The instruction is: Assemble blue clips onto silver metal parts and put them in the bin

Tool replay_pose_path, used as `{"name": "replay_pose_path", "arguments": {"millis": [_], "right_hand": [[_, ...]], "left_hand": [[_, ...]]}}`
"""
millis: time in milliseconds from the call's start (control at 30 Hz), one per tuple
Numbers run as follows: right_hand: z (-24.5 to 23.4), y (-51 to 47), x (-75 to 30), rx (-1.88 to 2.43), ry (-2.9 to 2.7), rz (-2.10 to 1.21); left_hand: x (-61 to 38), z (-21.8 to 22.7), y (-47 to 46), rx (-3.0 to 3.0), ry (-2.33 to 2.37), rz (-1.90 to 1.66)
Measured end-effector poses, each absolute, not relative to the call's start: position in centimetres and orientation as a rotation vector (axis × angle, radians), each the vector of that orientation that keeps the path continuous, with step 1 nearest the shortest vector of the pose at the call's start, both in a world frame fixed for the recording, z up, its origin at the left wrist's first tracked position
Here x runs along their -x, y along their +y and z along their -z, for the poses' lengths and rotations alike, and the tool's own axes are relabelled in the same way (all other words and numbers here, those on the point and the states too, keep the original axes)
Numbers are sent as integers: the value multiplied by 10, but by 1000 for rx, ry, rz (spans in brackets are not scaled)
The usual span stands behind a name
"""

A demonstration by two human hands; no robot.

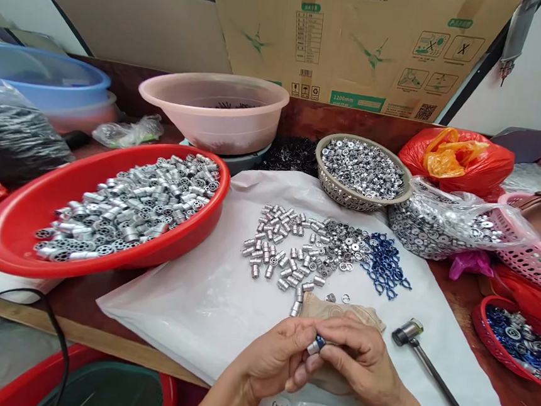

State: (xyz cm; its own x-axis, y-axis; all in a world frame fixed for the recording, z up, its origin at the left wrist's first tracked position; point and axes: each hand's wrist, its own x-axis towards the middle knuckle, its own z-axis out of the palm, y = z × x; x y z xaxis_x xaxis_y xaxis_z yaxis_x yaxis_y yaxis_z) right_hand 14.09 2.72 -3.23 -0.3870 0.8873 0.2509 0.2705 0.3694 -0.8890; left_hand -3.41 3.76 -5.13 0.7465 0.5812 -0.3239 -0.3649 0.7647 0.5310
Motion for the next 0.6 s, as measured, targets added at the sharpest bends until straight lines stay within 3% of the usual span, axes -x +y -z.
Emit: {"name": "replay_pose_path", "arguments": {"millis": [100, 300, 600], "right_hand": [[26, 49, -145, 939, -2044, -1163], [35, 132, -122, 1533, -2351, -531], [50, 134, -128, 1673, -2353, -308]], "left_hand": [[37, 54, 38, -441, 531, -588], [33, 42, 48, -217, 760, -960], [30, 40, 46, -86, 749, -1024]]}}
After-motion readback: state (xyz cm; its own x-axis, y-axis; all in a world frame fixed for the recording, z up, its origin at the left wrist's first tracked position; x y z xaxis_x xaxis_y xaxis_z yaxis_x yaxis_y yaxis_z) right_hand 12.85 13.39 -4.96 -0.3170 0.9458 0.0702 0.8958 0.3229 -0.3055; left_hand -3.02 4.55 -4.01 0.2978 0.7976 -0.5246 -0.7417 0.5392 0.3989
